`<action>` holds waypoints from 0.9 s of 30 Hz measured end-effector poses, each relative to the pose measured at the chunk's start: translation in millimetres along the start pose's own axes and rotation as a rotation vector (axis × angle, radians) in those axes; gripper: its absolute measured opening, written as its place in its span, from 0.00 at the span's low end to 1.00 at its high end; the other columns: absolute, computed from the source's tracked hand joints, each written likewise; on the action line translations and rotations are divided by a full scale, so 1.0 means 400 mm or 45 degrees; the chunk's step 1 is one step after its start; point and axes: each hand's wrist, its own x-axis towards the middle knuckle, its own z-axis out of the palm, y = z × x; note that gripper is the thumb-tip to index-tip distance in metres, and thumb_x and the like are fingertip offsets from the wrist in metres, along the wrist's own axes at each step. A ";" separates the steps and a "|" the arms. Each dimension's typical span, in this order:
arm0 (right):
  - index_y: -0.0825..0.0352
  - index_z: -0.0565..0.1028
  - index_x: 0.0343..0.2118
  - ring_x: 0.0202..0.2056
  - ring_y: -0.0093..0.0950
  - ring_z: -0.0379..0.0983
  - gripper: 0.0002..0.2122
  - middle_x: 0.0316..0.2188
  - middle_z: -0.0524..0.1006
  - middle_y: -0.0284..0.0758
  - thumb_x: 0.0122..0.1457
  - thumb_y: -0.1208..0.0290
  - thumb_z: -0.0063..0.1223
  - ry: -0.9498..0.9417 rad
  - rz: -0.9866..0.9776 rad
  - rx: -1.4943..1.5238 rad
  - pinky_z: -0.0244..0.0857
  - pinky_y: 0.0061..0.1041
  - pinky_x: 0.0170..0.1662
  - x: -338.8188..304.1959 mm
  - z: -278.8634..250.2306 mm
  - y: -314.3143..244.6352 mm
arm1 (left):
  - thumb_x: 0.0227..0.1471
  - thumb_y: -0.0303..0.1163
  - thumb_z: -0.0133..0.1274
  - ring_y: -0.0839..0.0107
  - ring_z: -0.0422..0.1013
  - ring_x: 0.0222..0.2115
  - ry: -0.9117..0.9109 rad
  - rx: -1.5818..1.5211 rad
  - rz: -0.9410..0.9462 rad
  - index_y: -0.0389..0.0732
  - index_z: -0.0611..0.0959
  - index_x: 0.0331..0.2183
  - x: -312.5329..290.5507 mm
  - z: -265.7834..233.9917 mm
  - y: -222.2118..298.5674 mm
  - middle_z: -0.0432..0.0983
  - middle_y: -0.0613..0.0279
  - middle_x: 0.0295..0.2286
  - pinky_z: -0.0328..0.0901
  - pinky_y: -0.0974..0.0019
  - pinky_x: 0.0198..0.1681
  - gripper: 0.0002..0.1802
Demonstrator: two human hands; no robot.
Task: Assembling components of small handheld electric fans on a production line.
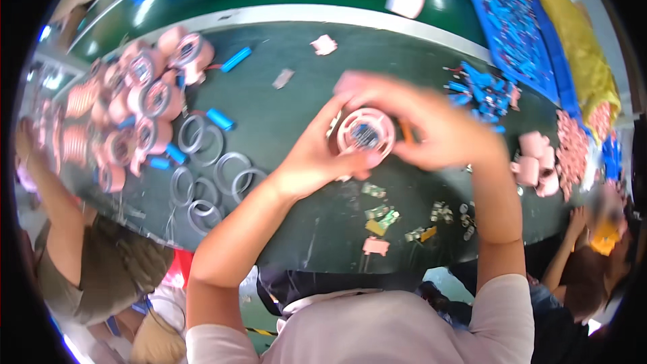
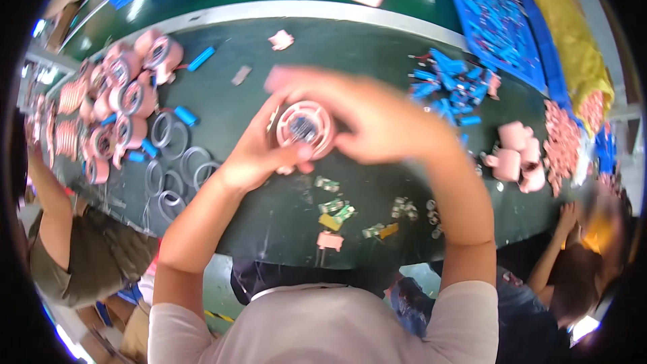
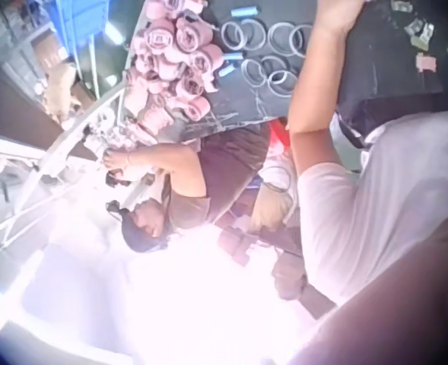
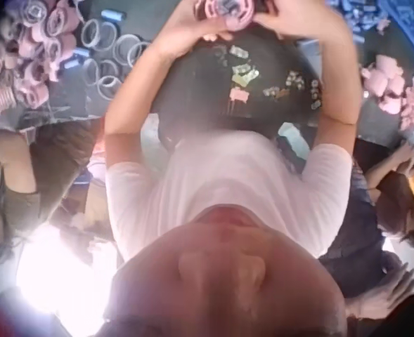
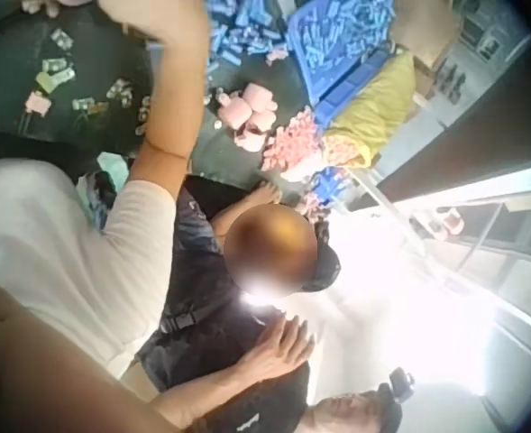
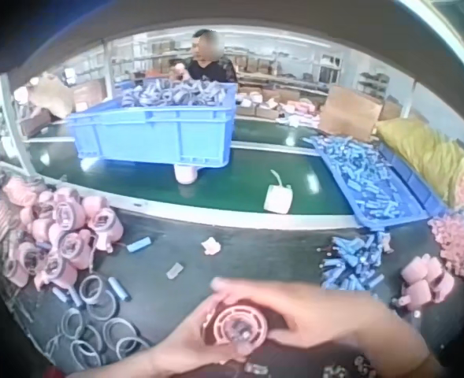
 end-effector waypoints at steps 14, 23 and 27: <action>0.66 0.77 0.31 0.37 0.33 0.68 0.08 0.31 0.72 0.34 0.47 0.71 0.57 -0.566 -0.576 -0.137 0.66 0.33 0.37 0.294 0.313 0.053 | 0.30 0.31 0.71 0.71 0.66 0.45 -1.234 0.168 0.149 0.38 0.73 0.46 -0.003 0.036 -0.030 0.70 0.60 0.43 0.62 0.68 0.48 0.38; 0.71 0.74 0.40 0.18 0.17 0.66 0.13 0.26 0.75 0.34 0.59 0.66 0.50 0.484 0.672 1.077 0.56 0.13 0.17 0.067 0.067 0.106 | 0.31 0.24 0.69 0.75 0.69 0.41 -0.657 -0.013 0.298 0.37 0.70 0.47 -0.001 0.042 -0.014 0.71 0.63 0.40 0.65 0.70 0.45 0.38; 0.68 0.74 0.42 0.18 0.17 0.65 0.15 0.24 0.75 0.32 0.60 0.60 0.48 0.600 0.609 1.590 0.55 0.14 0.17 -0.025 0.047 0.103 | 0.31 0.21 0.68 0.76 0.69 0.41 -0.311 -0.114 0.306 0.37 0.70 0.48 0.004 0.041 -0.011 0.71 0.63 0.40 0.66 0.70 0.44 0.39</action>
